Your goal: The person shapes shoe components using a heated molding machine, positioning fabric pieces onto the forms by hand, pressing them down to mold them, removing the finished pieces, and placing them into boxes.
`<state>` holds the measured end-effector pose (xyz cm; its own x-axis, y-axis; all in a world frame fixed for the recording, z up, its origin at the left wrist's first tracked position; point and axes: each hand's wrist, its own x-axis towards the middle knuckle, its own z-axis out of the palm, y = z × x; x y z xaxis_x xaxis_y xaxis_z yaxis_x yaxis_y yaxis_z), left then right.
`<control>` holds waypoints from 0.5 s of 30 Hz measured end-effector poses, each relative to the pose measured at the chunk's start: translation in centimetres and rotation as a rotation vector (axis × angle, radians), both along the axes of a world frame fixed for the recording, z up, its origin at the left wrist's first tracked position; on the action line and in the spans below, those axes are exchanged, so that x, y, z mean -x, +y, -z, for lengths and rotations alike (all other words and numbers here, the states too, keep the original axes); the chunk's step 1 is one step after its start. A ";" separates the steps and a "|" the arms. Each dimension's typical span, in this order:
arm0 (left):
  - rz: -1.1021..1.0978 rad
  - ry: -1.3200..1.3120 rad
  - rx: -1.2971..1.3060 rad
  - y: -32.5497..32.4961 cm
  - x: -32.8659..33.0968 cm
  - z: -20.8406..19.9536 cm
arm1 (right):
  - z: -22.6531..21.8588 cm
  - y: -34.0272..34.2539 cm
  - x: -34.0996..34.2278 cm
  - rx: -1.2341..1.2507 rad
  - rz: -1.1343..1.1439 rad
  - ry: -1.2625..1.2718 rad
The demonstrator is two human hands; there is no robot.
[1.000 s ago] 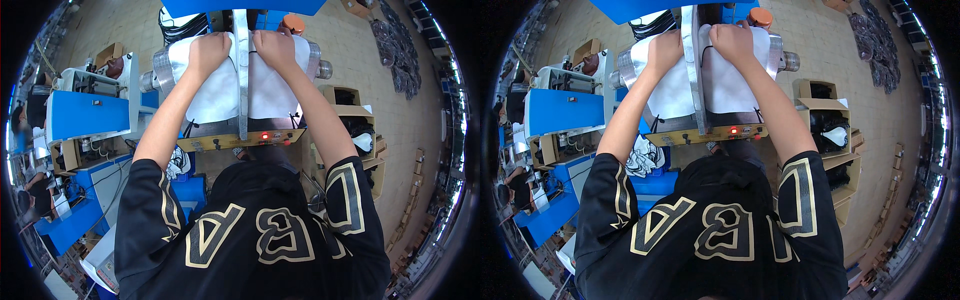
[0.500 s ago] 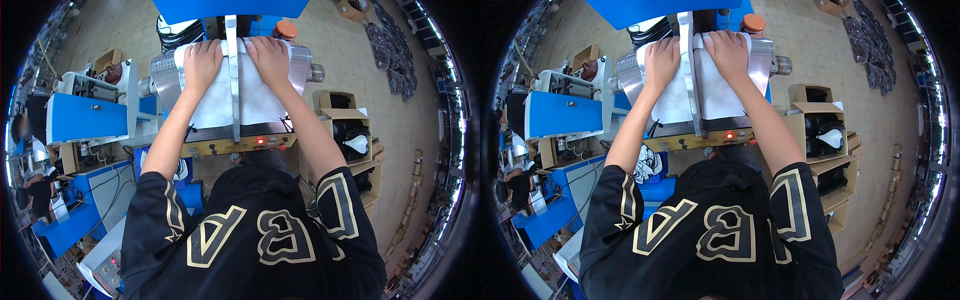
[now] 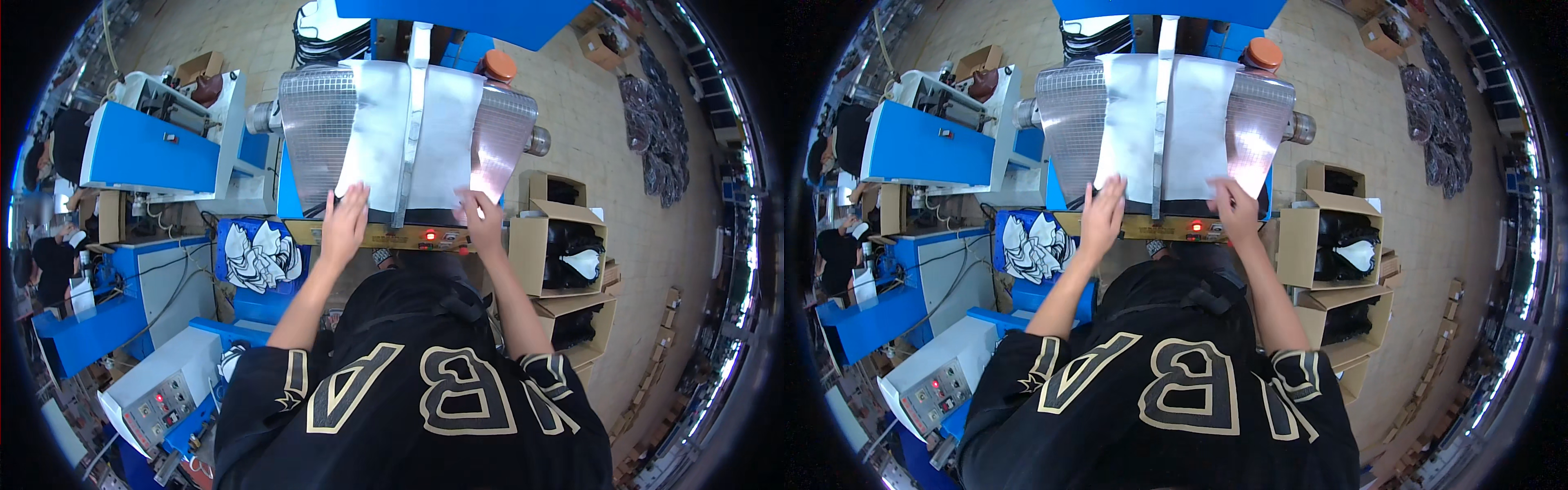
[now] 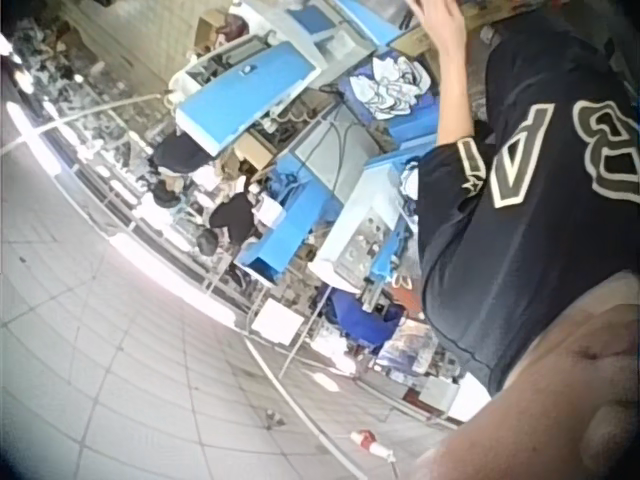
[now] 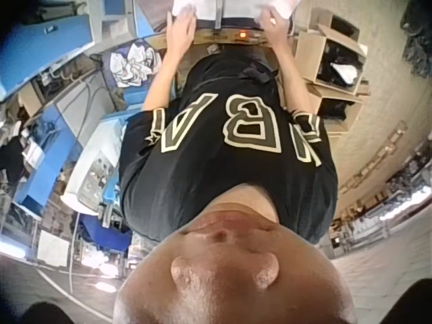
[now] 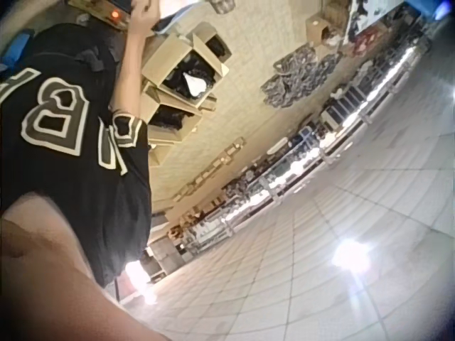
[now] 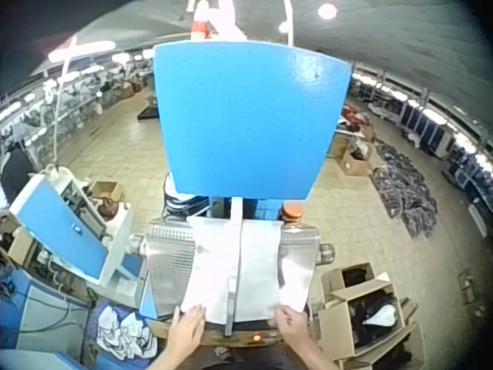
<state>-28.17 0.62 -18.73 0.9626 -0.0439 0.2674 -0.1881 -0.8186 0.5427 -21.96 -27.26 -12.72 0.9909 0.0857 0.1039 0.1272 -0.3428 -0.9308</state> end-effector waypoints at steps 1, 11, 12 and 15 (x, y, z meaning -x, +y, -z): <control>0.034 -0.002 0.024 0.0 2.3 1.3 | 1.5 -2.1 2.5 0.002 0.044 0.076; 0.009 1.345 0.576 5.7 20.8 25.8 | 8.6 -15.7 19.5 0.278 0.438 0.750; 0.093 1.372 0.523 6.3 20.0 27.0 | 8.5 -16.4 20.2 0.260 0.448 0.831; 0.353 1.211 0.286 6.6 15.3 28.4 | 9.0 -17.4 21.8 0.226 0.401 0.865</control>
